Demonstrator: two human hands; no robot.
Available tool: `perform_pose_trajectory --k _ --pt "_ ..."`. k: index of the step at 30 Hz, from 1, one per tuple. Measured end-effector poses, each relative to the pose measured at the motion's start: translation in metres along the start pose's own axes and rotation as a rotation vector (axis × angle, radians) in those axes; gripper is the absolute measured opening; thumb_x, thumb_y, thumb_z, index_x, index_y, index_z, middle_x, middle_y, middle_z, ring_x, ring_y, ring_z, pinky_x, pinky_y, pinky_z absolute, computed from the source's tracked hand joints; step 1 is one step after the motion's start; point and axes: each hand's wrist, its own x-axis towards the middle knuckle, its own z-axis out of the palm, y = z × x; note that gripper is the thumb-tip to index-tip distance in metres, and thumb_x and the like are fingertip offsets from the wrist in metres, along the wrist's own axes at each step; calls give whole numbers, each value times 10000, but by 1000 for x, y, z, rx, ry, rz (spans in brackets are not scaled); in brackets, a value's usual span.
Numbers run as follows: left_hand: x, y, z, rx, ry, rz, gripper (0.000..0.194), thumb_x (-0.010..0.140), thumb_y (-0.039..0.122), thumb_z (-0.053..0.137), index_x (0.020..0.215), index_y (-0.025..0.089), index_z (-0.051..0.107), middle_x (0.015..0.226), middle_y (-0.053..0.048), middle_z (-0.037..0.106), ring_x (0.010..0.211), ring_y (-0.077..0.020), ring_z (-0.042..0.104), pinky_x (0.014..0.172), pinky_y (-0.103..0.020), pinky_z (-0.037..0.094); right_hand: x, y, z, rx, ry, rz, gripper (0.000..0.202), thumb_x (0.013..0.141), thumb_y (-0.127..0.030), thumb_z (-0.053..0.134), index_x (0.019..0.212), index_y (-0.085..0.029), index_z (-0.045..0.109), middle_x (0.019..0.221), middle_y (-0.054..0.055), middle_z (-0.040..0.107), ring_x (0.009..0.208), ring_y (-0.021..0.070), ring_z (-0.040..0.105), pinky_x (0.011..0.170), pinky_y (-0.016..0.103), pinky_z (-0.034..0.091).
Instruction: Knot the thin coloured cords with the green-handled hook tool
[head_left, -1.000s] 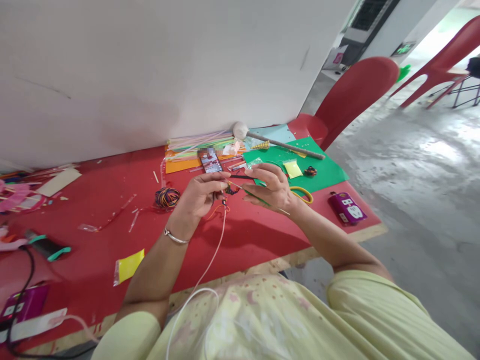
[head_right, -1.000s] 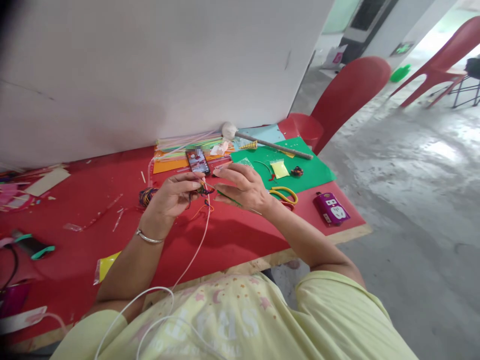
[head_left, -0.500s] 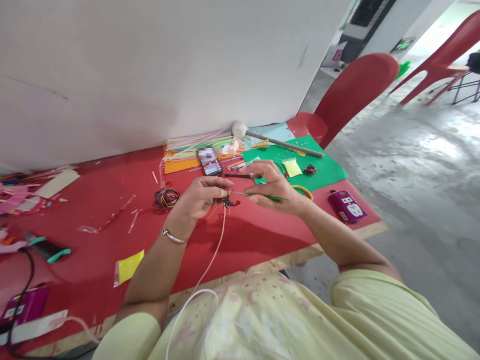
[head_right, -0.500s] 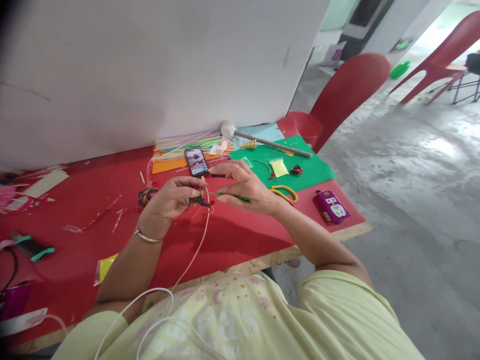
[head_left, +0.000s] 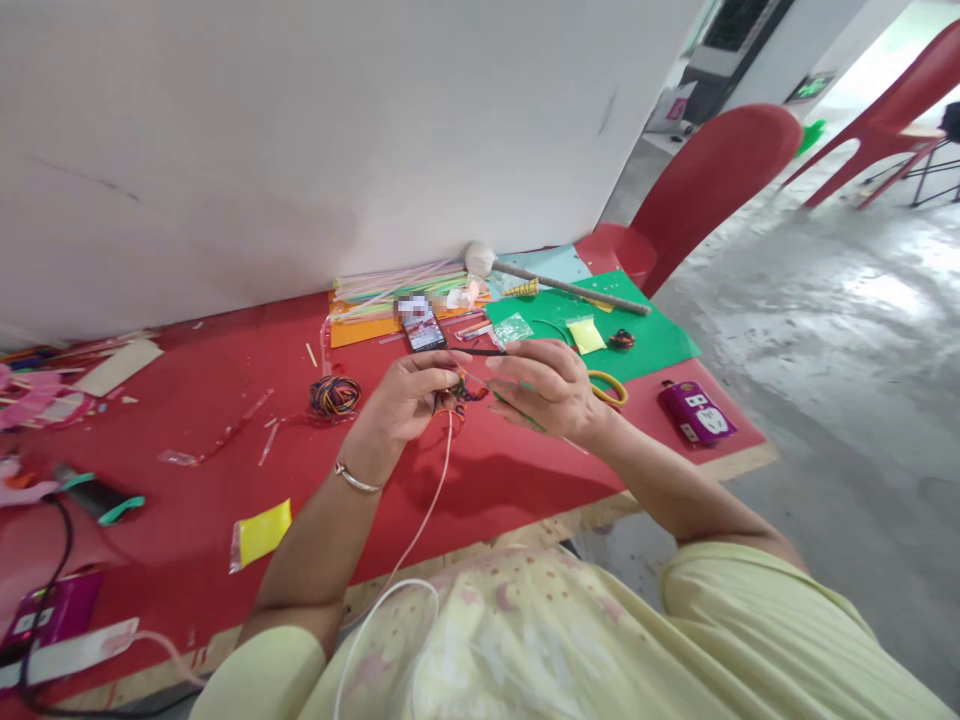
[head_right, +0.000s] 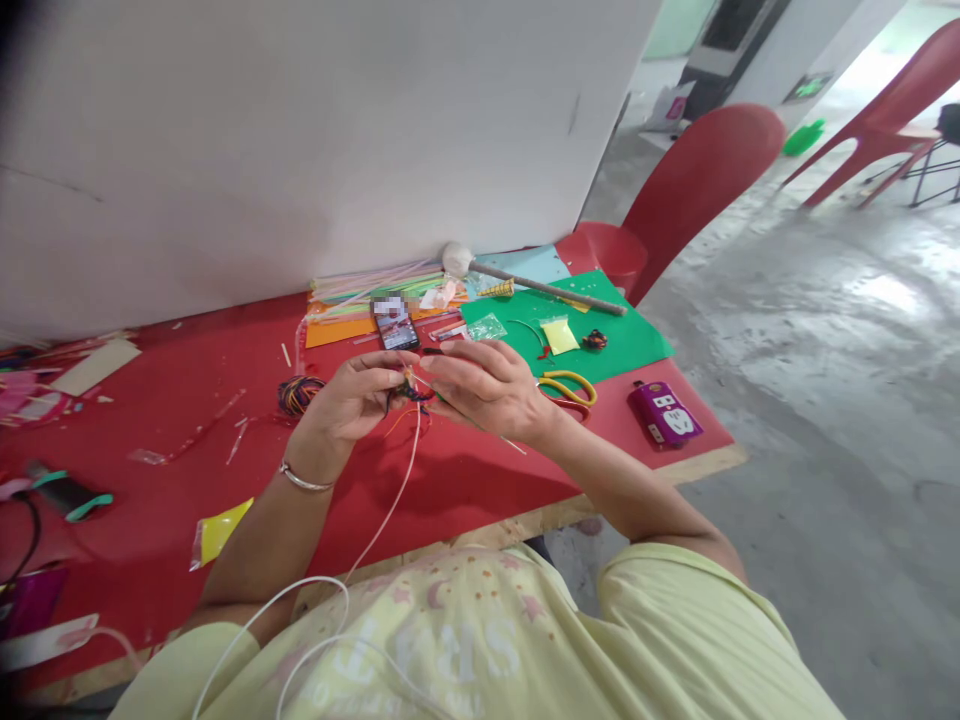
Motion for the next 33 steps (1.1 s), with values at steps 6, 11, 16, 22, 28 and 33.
perform_pose_trajectory --k 6,11,16,22,28,33 --pt "-1 1 4 -6 45 -31 317 560 161 886 875 139 851 694 -12 713 534 -96 616 469 -205 497 -2 0 5 -83 37 -54 283 954 -446 765 1227 -377 745 1141 14 787 1163 265 706 911 422 589" --pt "-1 -1 9 -29 46 -39 354 582 152 888 934 163 843 708 -10 731 564 -124 666 514 -232 551 -3 0 8 -116 -27 36 240 983 -467 715 1184 -347 768 1084 24 810 1117 270 730 890 435 600" --pt "0 -1 9 -33 56 -46 360 569 146 878 927 148 841 680 -2 715 513 -105 636 484 -217 526 -5 0 6 -191 -18 -10 245 988 -512 695 1122 -327 785 1066 23 823 1084 267 741 865 432 600" --pt "-1 3 11 -3 81 -1 373 530 150 888 901 151 854 668 10 699 488 -66 574 414 -166 445 2 0 0 -285 89 -147 196 986 -478 718 1087 -321 778 1118 4 805 1114 235 716 909 390 589" --pt "0 2 12 47 92 75 368 519 162 897 885 161 853 696 0 714 521 -83 593 419 -180 461 1 -4 -1 -222 93 -128 211 955 -414 770 1137 -308 764 1219 31 758 1218 255 660 971 403 568" --pt "1 -11 20 -19 164 225 342 555 174 905 893 192 857 722 8 726 543 -78 600 454 -178 478 2 -11 10 -195 156 -45 187 982 -373 727 1126 -260 767 1249 76 739 1208 278 662 994 423 589"
